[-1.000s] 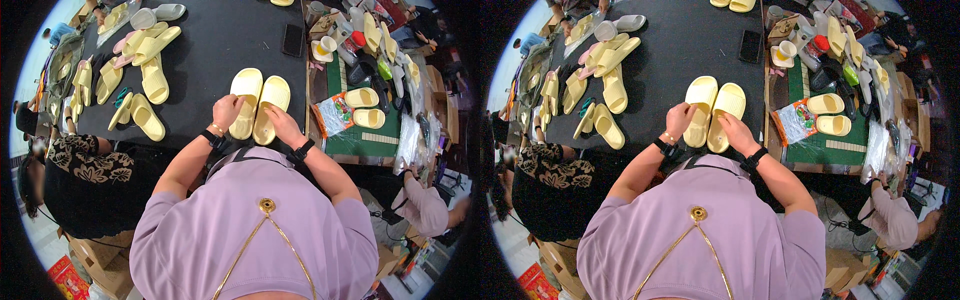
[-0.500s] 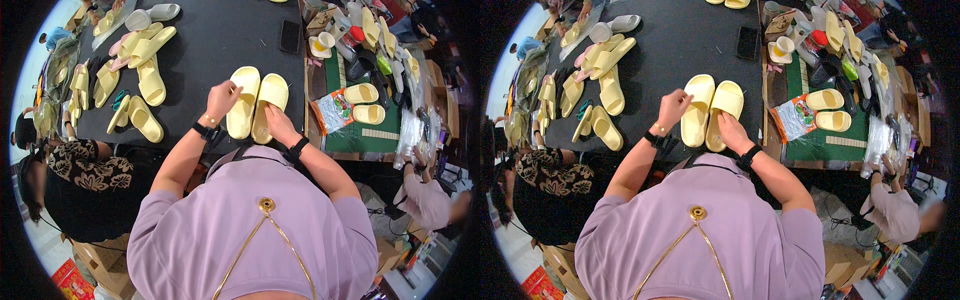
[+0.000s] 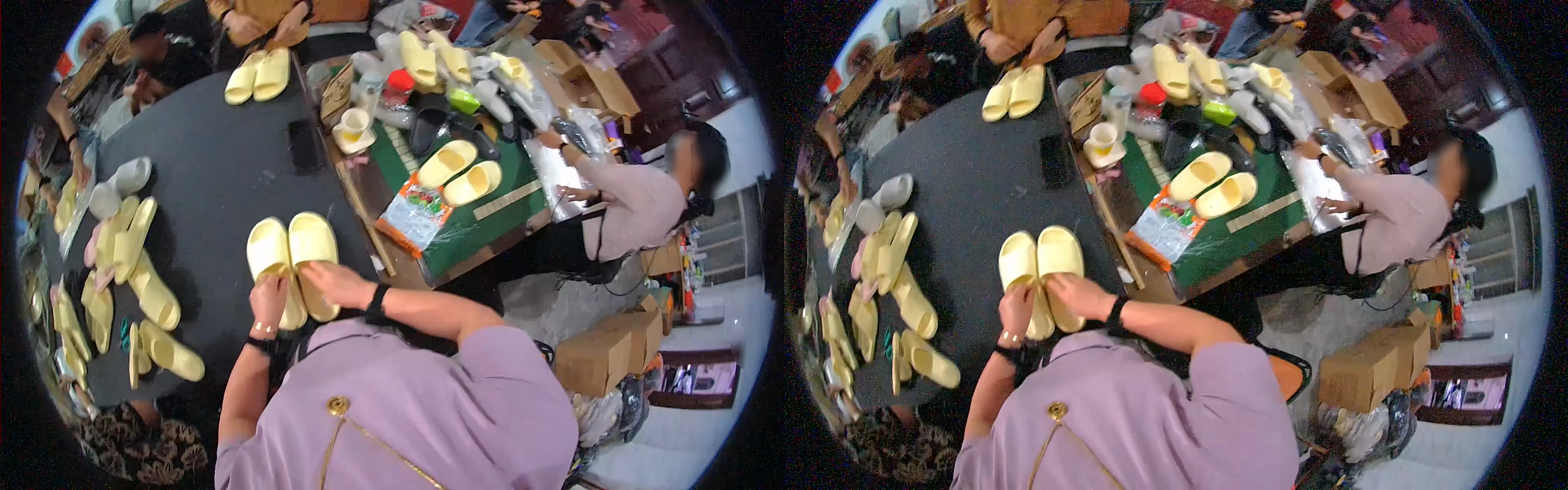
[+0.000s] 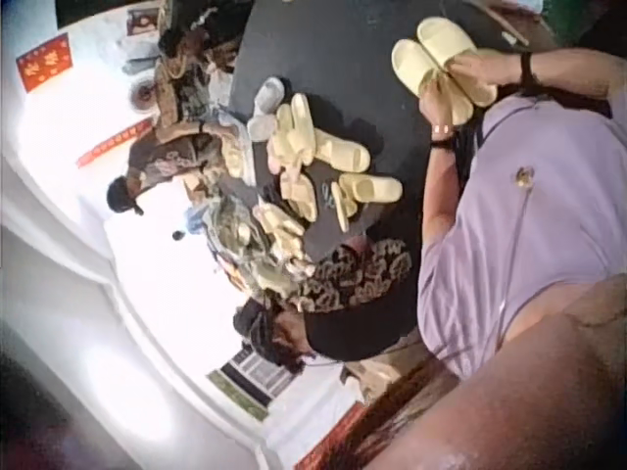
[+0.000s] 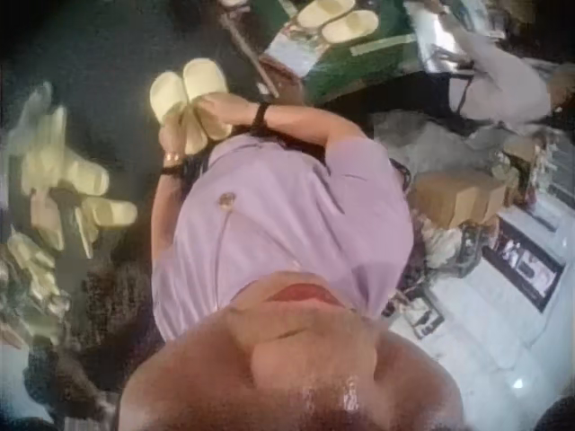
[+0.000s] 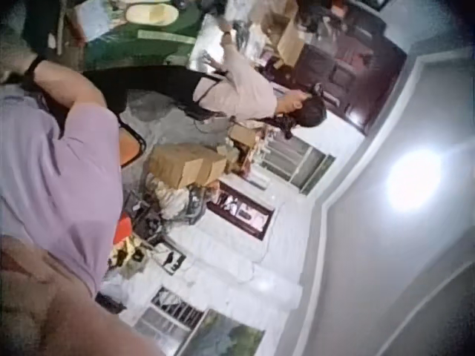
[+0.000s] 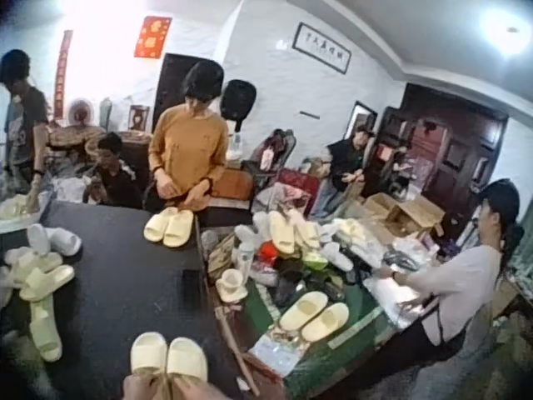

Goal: Assembling, trimming, and inspecting yellow and white plastic slippers at a factory table.

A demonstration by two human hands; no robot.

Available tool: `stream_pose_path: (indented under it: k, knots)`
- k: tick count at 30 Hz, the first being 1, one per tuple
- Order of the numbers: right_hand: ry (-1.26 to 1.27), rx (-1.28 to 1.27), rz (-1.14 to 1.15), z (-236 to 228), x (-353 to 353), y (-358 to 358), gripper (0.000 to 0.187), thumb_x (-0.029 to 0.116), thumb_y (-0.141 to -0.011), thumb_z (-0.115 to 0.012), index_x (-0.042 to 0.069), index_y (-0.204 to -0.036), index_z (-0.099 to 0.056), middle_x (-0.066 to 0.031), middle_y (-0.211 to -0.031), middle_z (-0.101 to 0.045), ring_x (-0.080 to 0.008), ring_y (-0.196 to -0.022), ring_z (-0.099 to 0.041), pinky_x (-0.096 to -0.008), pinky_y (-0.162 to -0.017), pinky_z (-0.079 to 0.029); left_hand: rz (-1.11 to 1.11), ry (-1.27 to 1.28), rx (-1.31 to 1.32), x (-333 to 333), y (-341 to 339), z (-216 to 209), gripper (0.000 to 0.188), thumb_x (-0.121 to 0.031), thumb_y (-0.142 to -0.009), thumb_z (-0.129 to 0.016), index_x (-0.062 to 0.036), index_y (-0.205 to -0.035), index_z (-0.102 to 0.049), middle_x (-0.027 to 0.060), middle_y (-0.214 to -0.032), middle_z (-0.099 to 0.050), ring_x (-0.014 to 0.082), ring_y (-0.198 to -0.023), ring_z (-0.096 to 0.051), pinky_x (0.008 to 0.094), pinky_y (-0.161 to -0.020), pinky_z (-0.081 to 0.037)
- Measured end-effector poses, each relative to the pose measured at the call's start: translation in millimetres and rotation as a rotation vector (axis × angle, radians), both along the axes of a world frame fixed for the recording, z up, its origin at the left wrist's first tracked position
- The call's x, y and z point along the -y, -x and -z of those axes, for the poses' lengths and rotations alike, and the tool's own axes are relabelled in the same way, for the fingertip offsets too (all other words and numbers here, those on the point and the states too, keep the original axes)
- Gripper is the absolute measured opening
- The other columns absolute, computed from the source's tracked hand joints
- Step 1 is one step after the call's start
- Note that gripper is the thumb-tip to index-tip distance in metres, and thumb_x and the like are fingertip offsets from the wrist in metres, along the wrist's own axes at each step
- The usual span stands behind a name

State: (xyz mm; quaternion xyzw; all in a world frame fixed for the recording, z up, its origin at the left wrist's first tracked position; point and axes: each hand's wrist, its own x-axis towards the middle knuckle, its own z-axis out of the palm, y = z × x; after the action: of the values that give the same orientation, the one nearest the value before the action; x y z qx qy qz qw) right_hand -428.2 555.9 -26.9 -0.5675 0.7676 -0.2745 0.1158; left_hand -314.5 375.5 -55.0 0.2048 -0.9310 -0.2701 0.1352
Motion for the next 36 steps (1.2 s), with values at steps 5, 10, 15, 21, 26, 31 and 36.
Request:
stream_pose_path:
  k: [5,10,15,21,26,31,36]
  knots:
    - [0.231,-0.152,0.065,-13.6,-15.7,11.5,0.022,0.007,-0.085,-0.053,0.002,-0.103,-0.064,-0.0143,-0.104,-0.065,-0.0337,-0.098,-0.062,-0.0412,-0.087,-0.05,0.037,0.004,0.06,-7.3,12.5,-12.0,0.021,-0.025,-0.088,-0.059,-0.0083,-0.098,-0.068,0.0113,-0.097,-0.068,0.034,-0.086,-0.065,0.0422,-0.073,-0.053]
    - [0.274,0.003,0.501,4.1,-0.9,54.2,0.017,0.01,-0.084,-0.057,0.003,-0.098,-0.063,-0.0153,-0.095,-0.064,-0.0374,-0.093,-0.06,-0.0424,-0.081,-0.049,0.035,0.032,-0.028,1.1,3.2,-6.4,0.015,-0.021,-0.085,-0.064,-0.0086,-0.09,-0.07,0.0105,-0.088,-0.068,0.0294,-0.078,-0.066,0.0392,-0.069,-0.054]
    - [-0.079,0.209,0.835,29.0,16.2,101.8,0.031,0.031,-0.088,-0.062,0.001,-0.093,-0.066,-0.0176,-0.088,-0.07,-0.0336,-0.085,-0.068,-0.0416,-0.075,-0.053,0.018,0.018,-0.046,1.0,9.0,-16.8,0.016,-0.022,-0.085,-0.064,-0.0079,-0.09,-0.07,0.0095,-0.088,-0.068,0.0293,-0.079,-0.066,0.0396,-0.069,-0.054]
    - [-0.184,0.222,0.826,36.5,45.0,119.3,0.031,0.03,-0.085,-0.062,0.001,-0.095,-0.067,-0.0177,-0.095,-0.07,-0.0344,-0.092,-0.066,-0.0416,-0.079,-0.052,0.076,0.053,-0.047,1.5,16.0,-13.7,0.012,-0.016,-0.084,-0.063,-0.0068,-0.09,-0.068,0.0094,-0.089,-0.068,0.0286,-0.088,-0.064,0.0398,-0.078,-0.052]
    - [-0.024,0.272,0.786,44.2,64.7,129.3,0.029,0.013,-0.081,-0.066,0.005,-0.108,-0.066,-0.0146,-0.091,-0.07,-0.0317,-0.089,-0.067,-0.0413,-0.078,-0.053,0.107,0.052,-0.1,0.9,20.3,-9.4,0.014,-0.013,-0.086,-0.06,-0.0046,-0.094,-0.068,0.0107,-0.093,-0.068,0.0291,-0.09,-0.062,0.0403,-0.082,-0.05]
    - [-0.01,0.149,0.613,20.9,89.4,118.0,0.04,0.013,-0.081,-0.064,0.004,-0.119,-0.059,-0.0129,-0.085,-0.07,-0.0305,-0.08,-0.067,-0.0412,-0.074,-0.052,0.113,0.057,-0.078,1.3,21.0,-8.9,0.016,-0.013,-0.087,-0.058,-0.0044,-0.095,-0.067,0.0116,-0.093,-0.068,0.0302,-0.09,-0.062,0.0411,-0.082,-0.049]
    - [-0.119,-0.201,0.334,21.6,108.5,117.8,0.029,0.015,-0.083,-0.061,0.008,-0.11,-0.065,-0.0126,-0.094,-0.069,-0.0323,-0.089,-0.065,-0.0449,-0.078,-0.051,0.117,0.045,-0.082,-0.5,19.8,-15.2,0.013,-0.011,-0.086,-0.056,-0.0041,-0.09,-0.066,0.0137,-0.088,-0.067,0.0326,-0.085,-0.062,0.043,-0.078,-0.049]
